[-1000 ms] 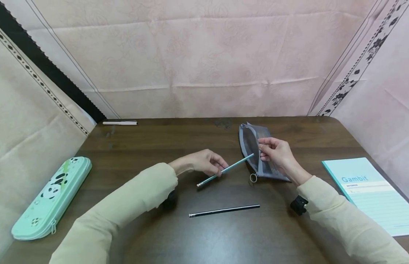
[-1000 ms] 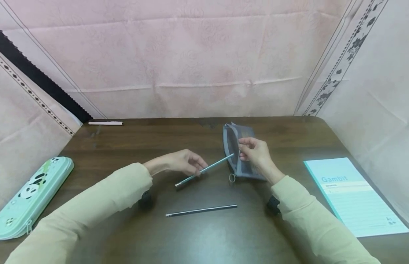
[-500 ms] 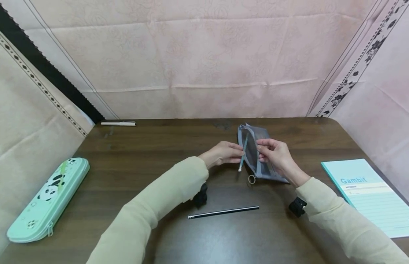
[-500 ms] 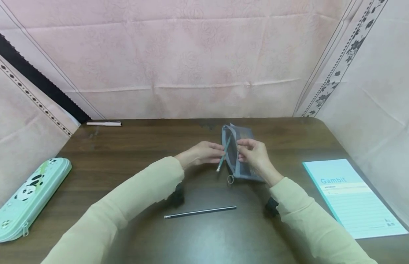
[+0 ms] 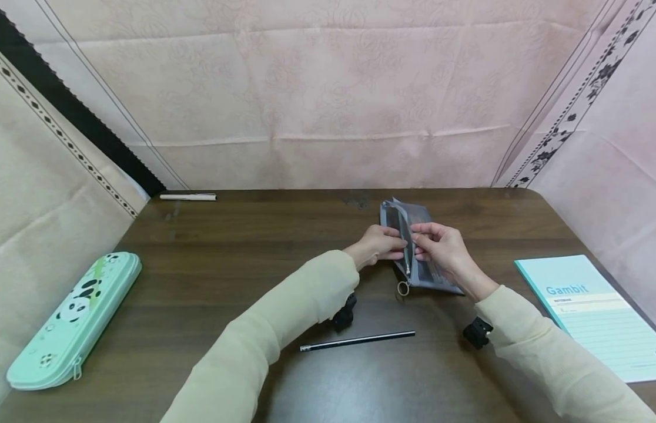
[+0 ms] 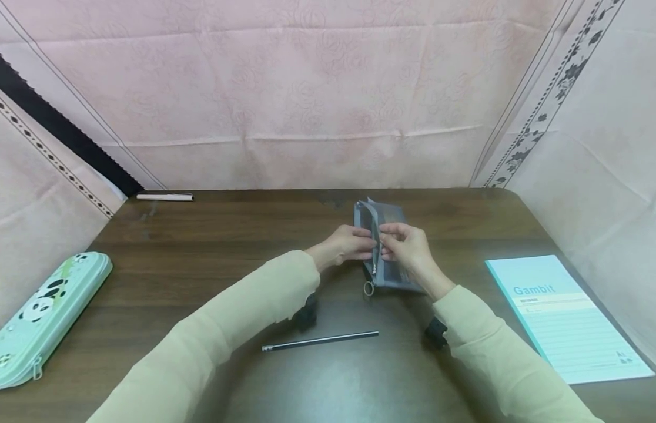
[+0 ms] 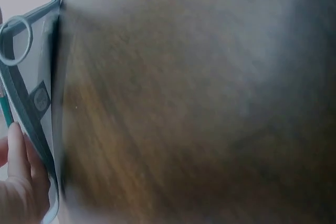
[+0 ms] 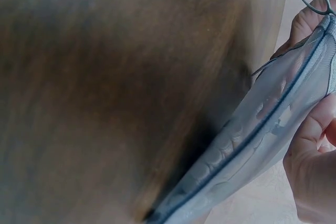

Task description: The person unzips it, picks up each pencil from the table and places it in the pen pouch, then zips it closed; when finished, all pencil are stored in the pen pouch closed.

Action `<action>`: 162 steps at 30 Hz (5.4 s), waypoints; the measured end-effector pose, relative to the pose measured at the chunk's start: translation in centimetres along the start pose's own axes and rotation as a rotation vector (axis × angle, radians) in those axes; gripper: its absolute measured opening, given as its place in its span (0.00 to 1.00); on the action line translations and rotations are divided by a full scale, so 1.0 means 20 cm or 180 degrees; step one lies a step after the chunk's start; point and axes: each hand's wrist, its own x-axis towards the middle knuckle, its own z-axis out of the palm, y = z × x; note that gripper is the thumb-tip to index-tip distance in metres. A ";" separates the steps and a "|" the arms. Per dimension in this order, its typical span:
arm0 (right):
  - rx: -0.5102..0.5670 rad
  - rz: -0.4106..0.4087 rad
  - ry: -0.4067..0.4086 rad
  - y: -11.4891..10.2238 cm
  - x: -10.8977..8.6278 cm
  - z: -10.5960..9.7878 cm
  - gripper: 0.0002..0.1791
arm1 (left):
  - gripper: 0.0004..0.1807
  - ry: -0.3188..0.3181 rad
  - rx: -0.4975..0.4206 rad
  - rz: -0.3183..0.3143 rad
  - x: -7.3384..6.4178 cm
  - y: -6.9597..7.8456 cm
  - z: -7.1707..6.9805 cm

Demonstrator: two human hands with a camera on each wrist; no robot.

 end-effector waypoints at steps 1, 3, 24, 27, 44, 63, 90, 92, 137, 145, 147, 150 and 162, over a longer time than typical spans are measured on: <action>0.0007 -0.0002 -0.0001 0.00 0.00 0.00 0.22 | 0.24 -0.0009 0.0011 0.0023 0.00 0.00 0.00; 0.0019 0.0001 0.0009 0.00 0.00 0.00 0.21 | 0.24 -0.0033 0.0055 0.0066 -0.01 0.00 0.00; -0.0002 -0.0033 0.0094 0.01 0.01 -0.01 0.21 | 0.20 -0.1497 0.1381 -0.0075 -0.48 -0.15 -0.34; -0.0019 -0.0030 0.0114 0.01 0.01 -0.01 0.20 | 0.18 -0.1592 0.1656 0.0015 -0.53 -0.20 -0.37; -0.0043 0.0036 0.0118 0.01 -0.01 -0.01 0.20 | 0.17 -0.1421 0.2937 0.0874 -0.64 -0.26 -0.34; 0.0036 0.0024 0.0123 0.00 0.00 -0.01 0.20 | 0.14 -0.1545 0.2331 0.0384 -0.59 -0.16 -0.47; 0.0016 0.0025 0.0039 0.01 -0.01 0.01 0.21 | 0.27 -0.0202 0.0113 -0.0073 -0.05 0.05 -0.07; -0.0006 0.0041 0.0023 0.01 -0.01 0.01 0.21 | 0.27 -0.0125 0.0119 -0.0068 -0.04 0.04 -0.05; -0.1531 -0.0917 -0.1629 0.11 0.02 -0.09 0.09 | 0.29 0.0017 0.0872 -0.0137 -0.13 0.01 -0.51; -0.1690 -0.0723 -0.1248 0.08 -0.05 -0.13 0.11 | 0.26 0.0013 0.0854 -0.0017 -0.18 -0.01 -0.51; -0.1711 -0.0529 -0.0866 0.08 -0.07 -0.16 0.12 | 0.26 0.0081 0.0817 0.0007 -0.21 -0.02 -0.53; -0.1736 -0.0255 -0.0450 0.08 -0.09 -0.19 0.11 | 0.26 0.0211 0.0636 -0.0008 -0.25 -0.03 -0.57; -0.0525 0.0526 -0.0640 0.10 -0.04 -0.15 0.24 | 0.30 0.0600 -0.0248 -0.0097 -0.34 -0.12 -0.66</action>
